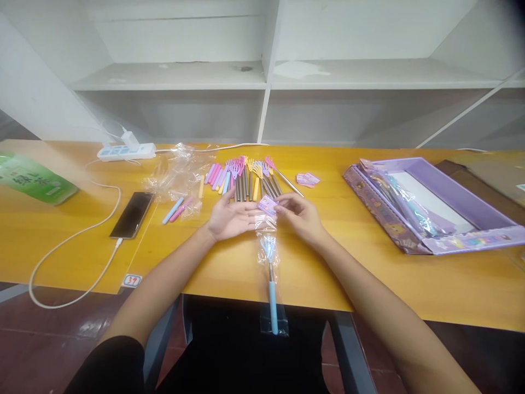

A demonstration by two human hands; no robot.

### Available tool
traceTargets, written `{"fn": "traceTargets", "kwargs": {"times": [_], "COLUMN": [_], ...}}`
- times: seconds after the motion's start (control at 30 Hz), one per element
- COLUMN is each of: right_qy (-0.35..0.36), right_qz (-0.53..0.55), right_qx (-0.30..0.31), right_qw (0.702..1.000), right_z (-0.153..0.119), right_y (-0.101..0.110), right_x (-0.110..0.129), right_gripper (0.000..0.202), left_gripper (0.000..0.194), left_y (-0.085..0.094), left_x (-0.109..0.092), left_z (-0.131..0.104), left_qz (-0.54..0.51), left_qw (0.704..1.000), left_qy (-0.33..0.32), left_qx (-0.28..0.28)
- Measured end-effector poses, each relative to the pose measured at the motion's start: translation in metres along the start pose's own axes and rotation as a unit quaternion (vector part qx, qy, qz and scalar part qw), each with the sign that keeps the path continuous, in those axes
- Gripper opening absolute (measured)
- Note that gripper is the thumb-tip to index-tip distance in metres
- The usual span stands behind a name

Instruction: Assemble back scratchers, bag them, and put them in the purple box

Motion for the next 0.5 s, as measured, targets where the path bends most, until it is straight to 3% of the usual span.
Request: {"fn": "traceTargets", "kwargs": {"times": [0.27, 0.5], "right_qy": [0.005, -0.014], "right_qz": [-0.033, -0.007], "right_qx": [0.048, 0.054], "right_qw": [0.998, 0.998], "right_z": [0.0003, 0.0004], "right_y": [0.0006, 0.0032], "right_x": [0.0066, 0.0014], "right_gripper": [0.025, 0.027], "left_gripper": [0.097, 0.101], "left_y": [-0.0034, -0.0034], "left_x": [0.0042, 0.0048], "left_z": [-0.0024, -0.0008], "left_qz": [0.014, 0.022], "left_qw": [0.999, 0.999], "left_qy": [0.026, 0.017], "left_qx": [0.032, 0.045]}}
Point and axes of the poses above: each hand's wrist, its own z-axis towards the middle knuckle, its own y-axis out of the back of the hand, x = y × z, the point moved 9 cm from there along z, towards the middle knuckle, and after that the axes turned 9 degrees about z, right-handed, at the moved point
